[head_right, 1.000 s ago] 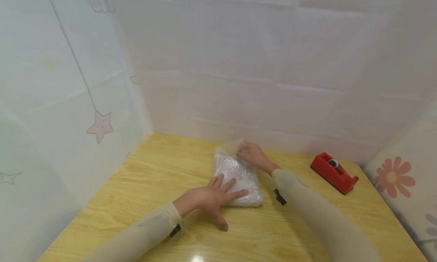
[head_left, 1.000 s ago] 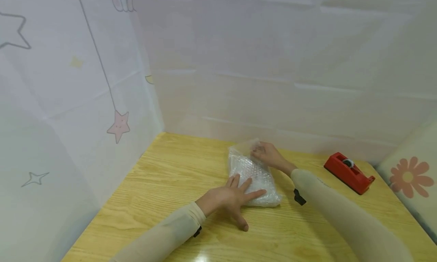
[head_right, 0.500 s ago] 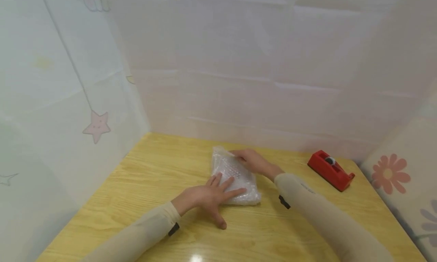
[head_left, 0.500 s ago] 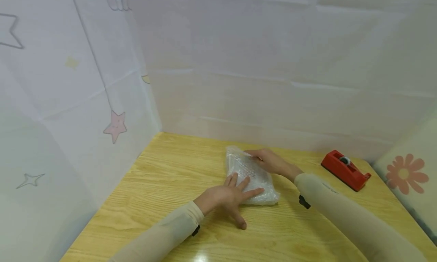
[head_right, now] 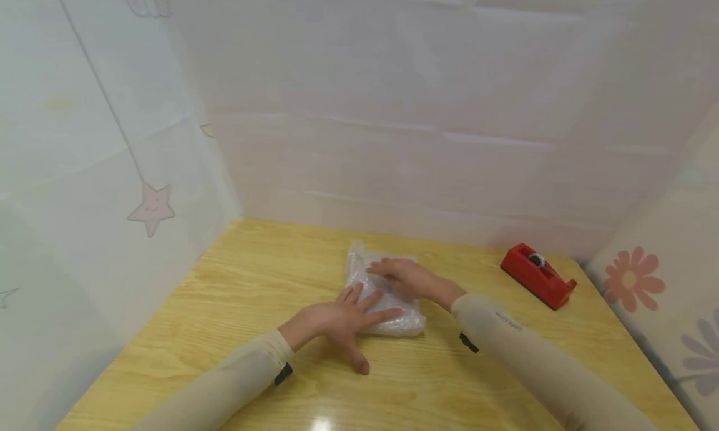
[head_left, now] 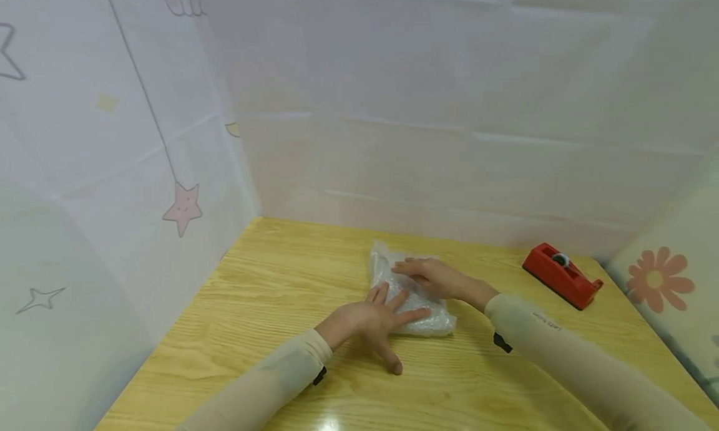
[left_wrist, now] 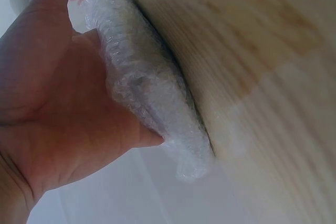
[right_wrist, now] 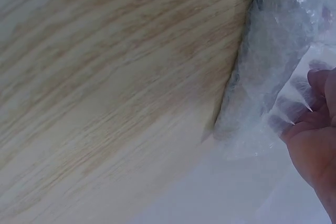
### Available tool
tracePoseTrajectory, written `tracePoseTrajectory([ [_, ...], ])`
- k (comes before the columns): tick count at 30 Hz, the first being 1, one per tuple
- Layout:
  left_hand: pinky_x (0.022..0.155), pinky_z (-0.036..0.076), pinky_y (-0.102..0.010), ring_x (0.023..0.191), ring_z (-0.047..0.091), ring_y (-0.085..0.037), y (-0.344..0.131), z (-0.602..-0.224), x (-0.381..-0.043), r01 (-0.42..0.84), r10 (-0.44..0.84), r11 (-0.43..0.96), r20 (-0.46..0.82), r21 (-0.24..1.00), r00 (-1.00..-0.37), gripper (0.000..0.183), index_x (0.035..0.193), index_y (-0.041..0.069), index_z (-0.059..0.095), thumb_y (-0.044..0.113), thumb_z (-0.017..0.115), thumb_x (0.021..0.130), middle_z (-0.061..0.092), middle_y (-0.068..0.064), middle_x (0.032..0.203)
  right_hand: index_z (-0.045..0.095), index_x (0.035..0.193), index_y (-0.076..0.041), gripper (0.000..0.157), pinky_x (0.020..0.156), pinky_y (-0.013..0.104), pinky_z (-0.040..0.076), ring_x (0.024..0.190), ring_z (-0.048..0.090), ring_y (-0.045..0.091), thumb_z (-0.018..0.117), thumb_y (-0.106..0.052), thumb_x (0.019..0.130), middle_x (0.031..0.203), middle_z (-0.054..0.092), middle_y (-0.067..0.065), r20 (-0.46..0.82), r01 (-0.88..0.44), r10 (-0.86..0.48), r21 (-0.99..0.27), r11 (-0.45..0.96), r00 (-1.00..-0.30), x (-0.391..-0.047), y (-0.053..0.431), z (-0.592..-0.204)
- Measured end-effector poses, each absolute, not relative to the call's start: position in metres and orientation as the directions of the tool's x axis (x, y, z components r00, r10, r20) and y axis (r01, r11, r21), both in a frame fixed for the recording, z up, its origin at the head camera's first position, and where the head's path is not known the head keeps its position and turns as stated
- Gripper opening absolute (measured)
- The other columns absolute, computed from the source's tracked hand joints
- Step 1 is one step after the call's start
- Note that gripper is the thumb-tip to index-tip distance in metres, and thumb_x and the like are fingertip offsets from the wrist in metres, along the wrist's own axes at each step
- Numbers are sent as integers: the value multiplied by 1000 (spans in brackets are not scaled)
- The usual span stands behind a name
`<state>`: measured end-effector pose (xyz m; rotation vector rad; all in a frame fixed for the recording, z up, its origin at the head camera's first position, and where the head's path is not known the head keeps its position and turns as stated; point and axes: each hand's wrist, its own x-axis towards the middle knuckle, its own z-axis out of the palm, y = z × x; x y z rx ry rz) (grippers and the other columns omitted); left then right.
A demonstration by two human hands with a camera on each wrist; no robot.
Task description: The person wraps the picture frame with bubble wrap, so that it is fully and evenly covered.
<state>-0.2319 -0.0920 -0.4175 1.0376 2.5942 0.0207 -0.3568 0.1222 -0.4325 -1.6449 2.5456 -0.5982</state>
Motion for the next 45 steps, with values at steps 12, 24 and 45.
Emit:
tracePoseTrajectory([
  [12,116,-1,-63,144,-11,-58,-91,-415,-234,675,694,714,-317,188,-646,117,164,43,3,73,74,76,-7,-17,168,56,144,1,41,111,65,27,139,39,47,53,1,104,147,50,25,103,-862,-895,-335,380,-434,-350,123,-433],
  [24,118,1,-60,146,-9,-55,-95,-415,-236,669,685,722,-313,174,-657,117,163,46,1,75,73,75,-5,-17,168,52,135,0,29,99,47,49,119,62,34,52,-4,106,133,63,17,97,-811,-861,-401,426,-500,-350,115,-433],
  [45,116,1,-65,145,-11,-55,-99,-419,-244,703,743,667,-287,246,-605,115,164,43,5,72,74,77,-14,-18,167,65,132,-1,29,117,60,13,147,26,40,52,-7,107,155,39,20,68,-714,-837,-563,416,-543,-348,125,-444],
])
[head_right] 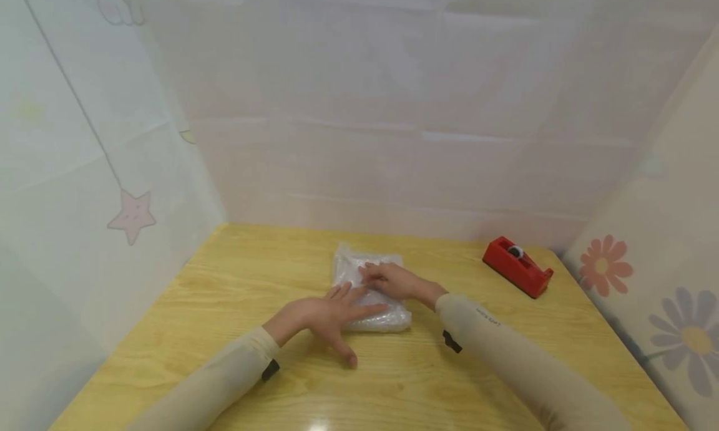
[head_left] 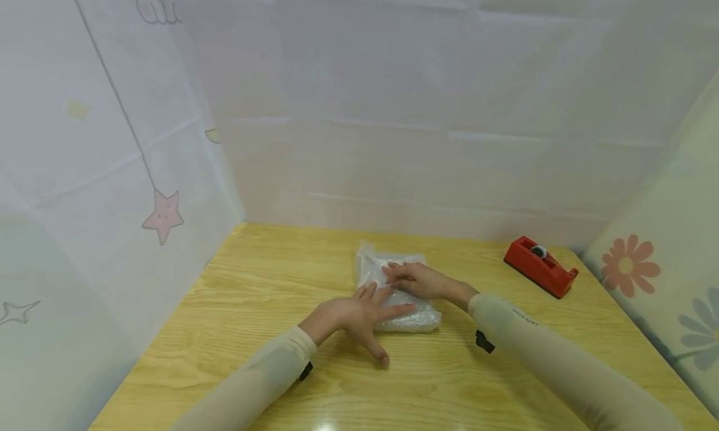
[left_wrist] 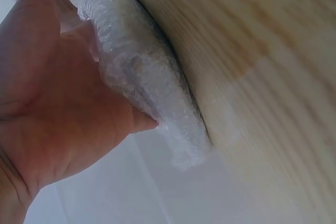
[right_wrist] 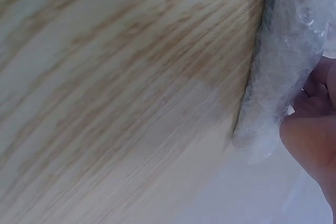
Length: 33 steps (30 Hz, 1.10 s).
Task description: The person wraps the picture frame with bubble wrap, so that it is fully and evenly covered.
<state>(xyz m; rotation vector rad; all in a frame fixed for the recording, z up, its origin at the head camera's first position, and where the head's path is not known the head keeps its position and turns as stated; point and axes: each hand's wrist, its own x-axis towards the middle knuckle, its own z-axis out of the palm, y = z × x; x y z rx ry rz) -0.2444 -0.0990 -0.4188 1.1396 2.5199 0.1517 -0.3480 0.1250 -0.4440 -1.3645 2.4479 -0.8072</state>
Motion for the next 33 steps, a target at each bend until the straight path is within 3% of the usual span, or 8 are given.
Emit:
tracePoseTrajectory([
  [4,117,4,-64,147,-7,-53,-98,-419,-244,714,744,666,-265,217,-613,115,164,42,8,72,75,75,-14,-19,166,50,149,-2,41,118,60,12,150,19,39,45,-6,109,161,30,19,2,-696,-841,-563,446,-541,-345,128,-442],
  [7,117,5,-63,148,-4,-52,-99,-419,-244,715,741,670,-251,200,-623,114,164,43,10,72,76,75,-10,-20,166,59,143,-6,40,116,63,14,150,17,41,43,-2,108,163,25,21,-12,-697,-836,-546,465,-548,-343,128,-440],
  [10,117,6,-62,150,0,-46,-99,-418,-244,721,743,667,-238,187,-626,112,164,42,13,70,76,76,-2,-23,165,69,134,-11,42,111,66,23,144,26,45,44,2,104,157,32,23,14,-719,-823,-495,488,-568,-339,129,-440],
  [14,118,8,-61,152,2,-41,-98,-415,-242,727,745,665,-227,171,-627,106,164,39,17,66,76,79,4,-27,164,64,139,-12,46,103,62,31,126,42,38,46,4,101,137,47,16,73,-791,-841,-391,471,-537,-335,134,-443],
  [17,117,8,-62,151,-1,-46,-97,-414,-241,719,743,668,-229,191,-629,105,164,38,19,65,76,80,-4,-29,164,62,141,-7,43,104,60,33,124,47,35,44,2,104,133,53,13,72,-816,-864,-375,439,-498,-333,139,-442],
  [22,115,7,-66,148,-4,-53,-96,-417,-246,696,730,682,-259,225,-632,102,163,42,18,66,74,81,-17,-25,163,58,144,-4,40,109,57,36,137,43,37,40,-7,108,148,48,15,-18,-784,-865,-413,463,-501,-324,149,-436],
  [27,113,5,-70,148,-4,-53,-97,-417,-254,682,714,699,-270,217,-646,98,161,46,20,67,73,82,-20,-17,165,48,151,-2,42,114,61,24,146,28,39,38,-13,112,159,35,15,-39,-797,-869,-378,470,-494,-317,156,-441],
  [33,113,9,-71,148,1,-53,-97,-418,-257,710,733,677,-265,193,-626,98,162,45,18,67,72,83,-1,-20,168,41,153,2,45,118,60,12,149,25,36,36,-16,112,161,32,17,-32,-805,-872,-369,464,-488,-314,157,-443],
])
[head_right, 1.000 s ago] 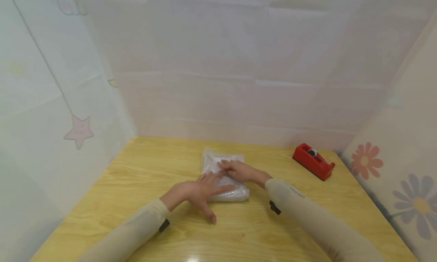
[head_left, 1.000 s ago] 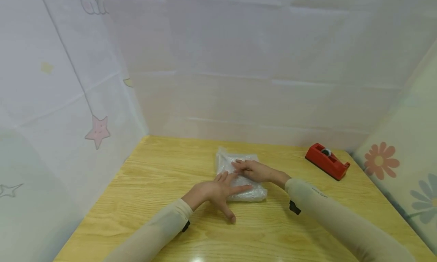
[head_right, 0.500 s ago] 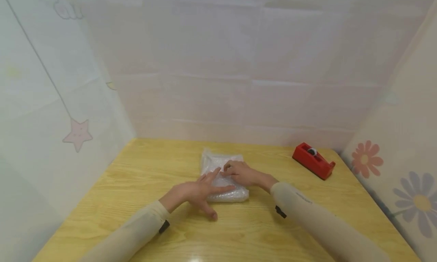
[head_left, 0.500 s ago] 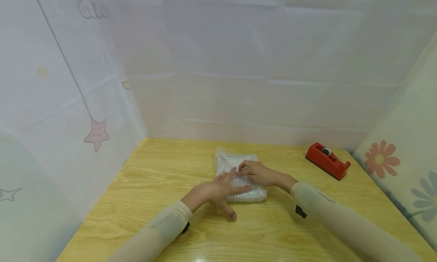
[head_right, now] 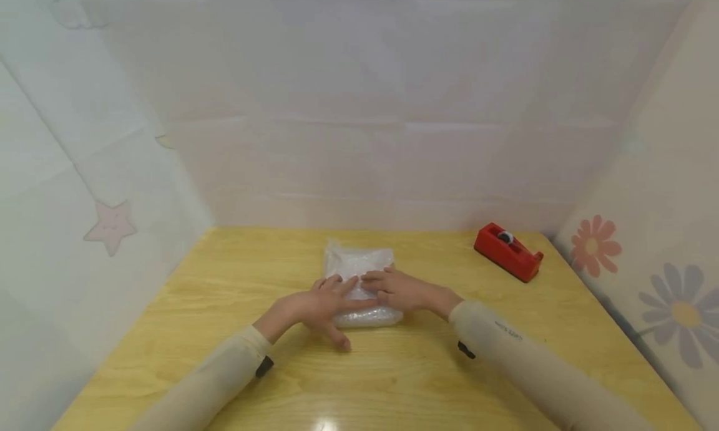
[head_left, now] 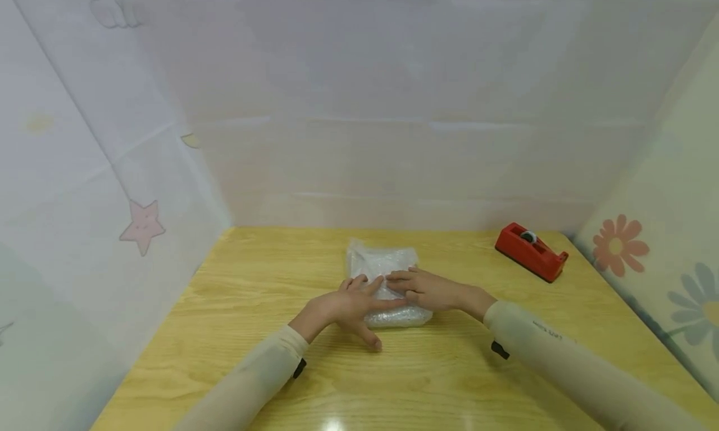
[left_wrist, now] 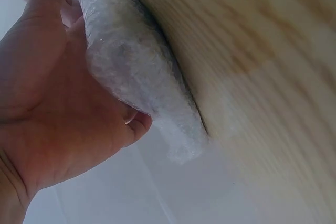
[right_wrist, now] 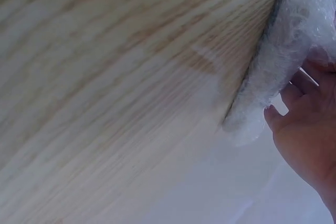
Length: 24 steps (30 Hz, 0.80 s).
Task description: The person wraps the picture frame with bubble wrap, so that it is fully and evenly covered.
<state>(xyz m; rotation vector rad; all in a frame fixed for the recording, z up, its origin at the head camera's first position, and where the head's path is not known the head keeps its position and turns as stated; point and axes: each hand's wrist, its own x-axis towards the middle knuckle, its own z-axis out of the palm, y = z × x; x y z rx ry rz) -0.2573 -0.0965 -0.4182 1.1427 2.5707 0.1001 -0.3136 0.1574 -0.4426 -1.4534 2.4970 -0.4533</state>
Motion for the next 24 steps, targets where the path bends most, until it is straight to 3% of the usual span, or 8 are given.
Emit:
tracePoseTrajectory([
  [11,114,11,-69,148,5,-52,-99,-421,-256,728,735,670,-273,148,-621,103,162,45,12,72,70,81,-2,-17,168,42,154,0,46,116,62,16,148,25,40,44,-16,111,161,32,19,-64,-789,-881,-418,451,-470,-314,160,-430],
  [15,114,10,-69,148,3,-53,-98,-421,-256,741,750,652,-274,160,-602,104,163,44,11,71,70,82,-2,-19,168,46,153,-4,45,115,60,22,148,26,38,46,-14,109,161,35,15,-106,-744,-860,-456,487,-498,-315,167,-418],
  [19,115,9,-68,149,2,-51,-98,-423,-257,749,757,645,-257,148,-601,105,163,44,11,74,68,81,0,-21,168,54,148,-6,41,113,59,30,144,35,36,50,-18,109,154,46,10,-97,-721,-840,-465,513,-535,-315,181,-400],
  [24,116,-2,-65,151,-5,-46,-103,-428,-258,764,765,635,-230,114,-601,106,163,47,9,78,66,79,2,-23,167,55,148,-12,43,109,57,37,139,43,33,50,-32,109,151,50,7,-56,-690,-805,-482,540,-591,-313,214,-381],
])
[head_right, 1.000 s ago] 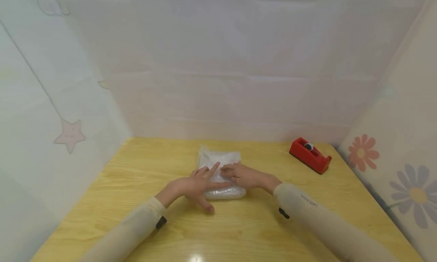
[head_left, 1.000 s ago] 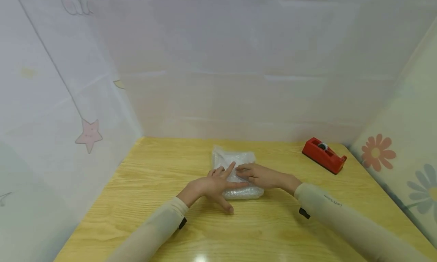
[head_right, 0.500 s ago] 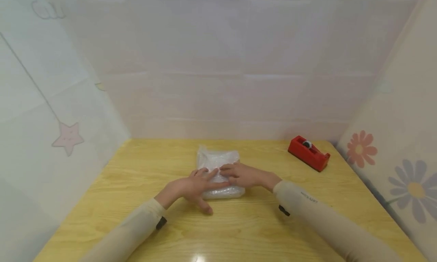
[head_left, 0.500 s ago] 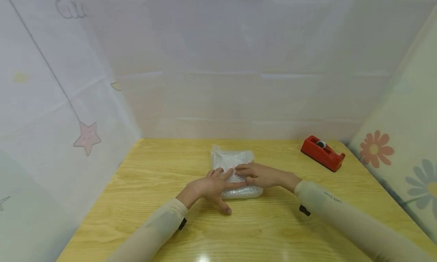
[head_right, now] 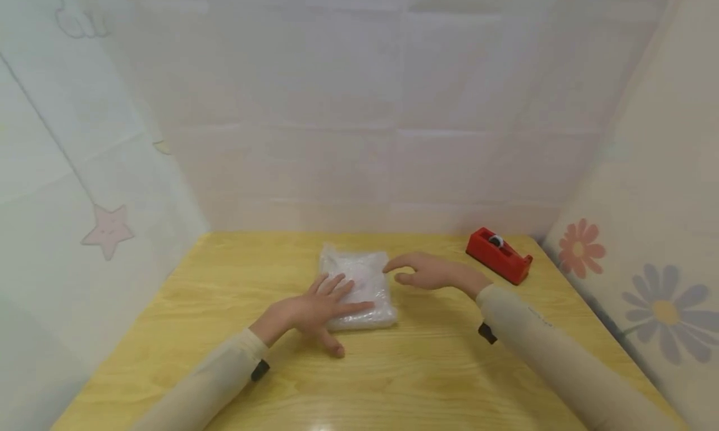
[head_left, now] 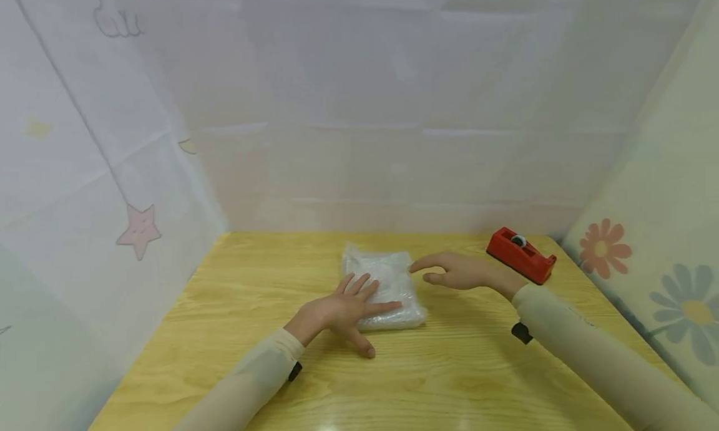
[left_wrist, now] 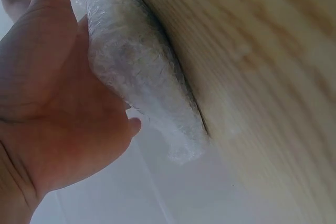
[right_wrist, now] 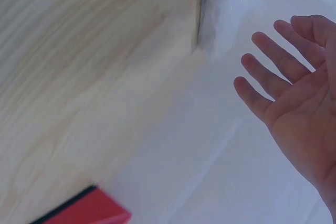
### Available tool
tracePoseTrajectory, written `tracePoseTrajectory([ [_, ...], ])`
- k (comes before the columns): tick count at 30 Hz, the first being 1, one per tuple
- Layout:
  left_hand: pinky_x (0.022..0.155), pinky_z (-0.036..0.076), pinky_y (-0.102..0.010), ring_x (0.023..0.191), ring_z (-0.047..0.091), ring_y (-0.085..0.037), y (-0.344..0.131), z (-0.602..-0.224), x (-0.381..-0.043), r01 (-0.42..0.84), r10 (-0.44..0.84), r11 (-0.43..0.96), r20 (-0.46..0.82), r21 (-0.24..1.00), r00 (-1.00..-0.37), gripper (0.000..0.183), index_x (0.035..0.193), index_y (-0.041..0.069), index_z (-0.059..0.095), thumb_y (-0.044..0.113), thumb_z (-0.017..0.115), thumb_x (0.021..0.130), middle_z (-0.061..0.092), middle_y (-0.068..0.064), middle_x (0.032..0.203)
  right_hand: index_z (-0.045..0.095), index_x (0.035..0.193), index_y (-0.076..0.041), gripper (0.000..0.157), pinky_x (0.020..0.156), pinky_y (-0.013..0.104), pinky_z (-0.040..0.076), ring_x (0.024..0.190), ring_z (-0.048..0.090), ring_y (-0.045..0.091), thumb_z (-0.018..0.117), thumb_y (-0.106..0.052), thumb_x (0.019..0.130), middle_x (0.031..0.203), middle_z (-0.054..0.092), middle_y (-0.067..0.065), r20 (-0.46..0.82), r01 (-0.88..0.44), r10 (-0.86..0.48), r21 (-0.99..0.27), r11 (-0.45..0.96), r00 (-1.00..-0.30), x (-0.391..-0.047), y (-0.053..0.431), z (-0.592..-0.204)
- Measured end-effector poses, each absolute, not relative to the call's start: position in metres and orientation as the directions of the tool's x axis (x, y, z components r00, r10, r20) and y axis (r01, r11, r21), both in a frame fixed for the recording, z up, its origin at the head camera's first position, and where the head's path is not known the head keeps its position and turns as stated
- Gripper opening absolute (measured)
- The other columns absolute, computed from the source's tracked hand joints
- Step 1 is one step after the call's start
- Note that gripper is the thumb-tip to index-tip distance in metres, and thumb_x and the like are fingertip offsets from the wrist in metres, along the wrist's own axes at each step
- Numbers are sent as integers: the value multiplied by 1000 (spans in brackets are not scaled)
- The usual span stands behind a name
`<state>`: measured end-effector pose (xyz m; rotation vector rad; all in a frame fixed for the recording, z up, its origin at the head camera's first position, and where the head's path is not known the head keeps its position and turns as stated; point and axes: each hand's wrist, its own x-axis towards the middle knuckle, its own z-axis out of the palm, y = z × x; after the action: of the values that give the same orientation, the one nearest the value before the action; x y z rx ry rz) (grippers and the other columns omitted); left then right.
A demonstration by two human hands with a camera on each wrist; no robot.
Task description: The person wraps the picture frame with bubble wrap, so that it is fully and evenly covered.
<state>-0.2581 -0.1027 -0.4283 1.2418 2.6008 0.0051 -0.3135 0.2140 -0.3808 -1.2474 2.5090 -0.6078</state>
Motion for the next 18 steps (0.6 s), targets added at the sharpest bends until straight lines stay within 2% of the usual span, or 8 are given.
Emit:
tracePoseTrajectory([
  [2,115,-5,-64,150,-7,-47,-103,-430,-260,769,775,625,-226,133,-590,105,163,46,9,77,66,80,0,-24,167,55,147,-14,44,107,58,38,139,44,33,50,-36,109,150,50,7,-40,-667,-778,-489,563,-627,-312,235,-374],
  [5,116,-3,-63,149,-5,-49,-107,-431,-261,772,785,614,-227,167,-576,104,163,44,11,75,67,81,-2,-25,166,56,146,-15,42,105,58,40,138,45,34,52,-34,109,149,51,9,3,-644,-740,-495,584,-673,-310,264,-368],
  [10,115,-2,-65,149,-5,-50,-116,-430,-261,770,793,606,-218,200,-568,111,165,36,8,75,68,80,-3,-26,166,62,139,-10,33,96,56,48,121,59,34,56,-18,107,139,60,12,157,-634,-651,-476,610,-743,-309,307,-368],
  [12,116,-2,-64,149,-5,-49,-118,-429,-259,754,784,620,-212,217,-583,117,166,31,1,76,67,80,-3,-25,166,65,136,-10,31,93,57,49,116,62,35,57,-16,107,135,62,12,216,-600,-575,-470,648,-789,-307,324,-369],
  [14,117,-2,-62,150,-4,-47,-120,-429,-255,719,756,655,-204,234,-622,119,165,23,-4,78,62,83,-2,-24,167,66,134,-11,29,94,58,48,118,60,37,57,-18,107,135,62,13,249,-548,-493,-495,675,-833,-310,338,-372],
  [16,118,0,-60,151,-1,-45,-120,-428,-252,671,720,692,-190,266,-667,114,165,14,-4,77,53,89,2,-21,167,65,135,-10,31,95,61,47,120,58,41,55,-22,108,140,57,16,259,-480,-406,-542,690,-876,-311,352,-373],
  [18,118,0,-59,152,2,-43,-119,-434,-252,635,691,716,-163,290,-704,102,164,7,1,72,42,97,6,-20,168,60,140,-9,40,93,62,47,122,54,44,50,-33,109,146,51,19,226,-392,-321,-583,712,-920,-313,366,-375],
])
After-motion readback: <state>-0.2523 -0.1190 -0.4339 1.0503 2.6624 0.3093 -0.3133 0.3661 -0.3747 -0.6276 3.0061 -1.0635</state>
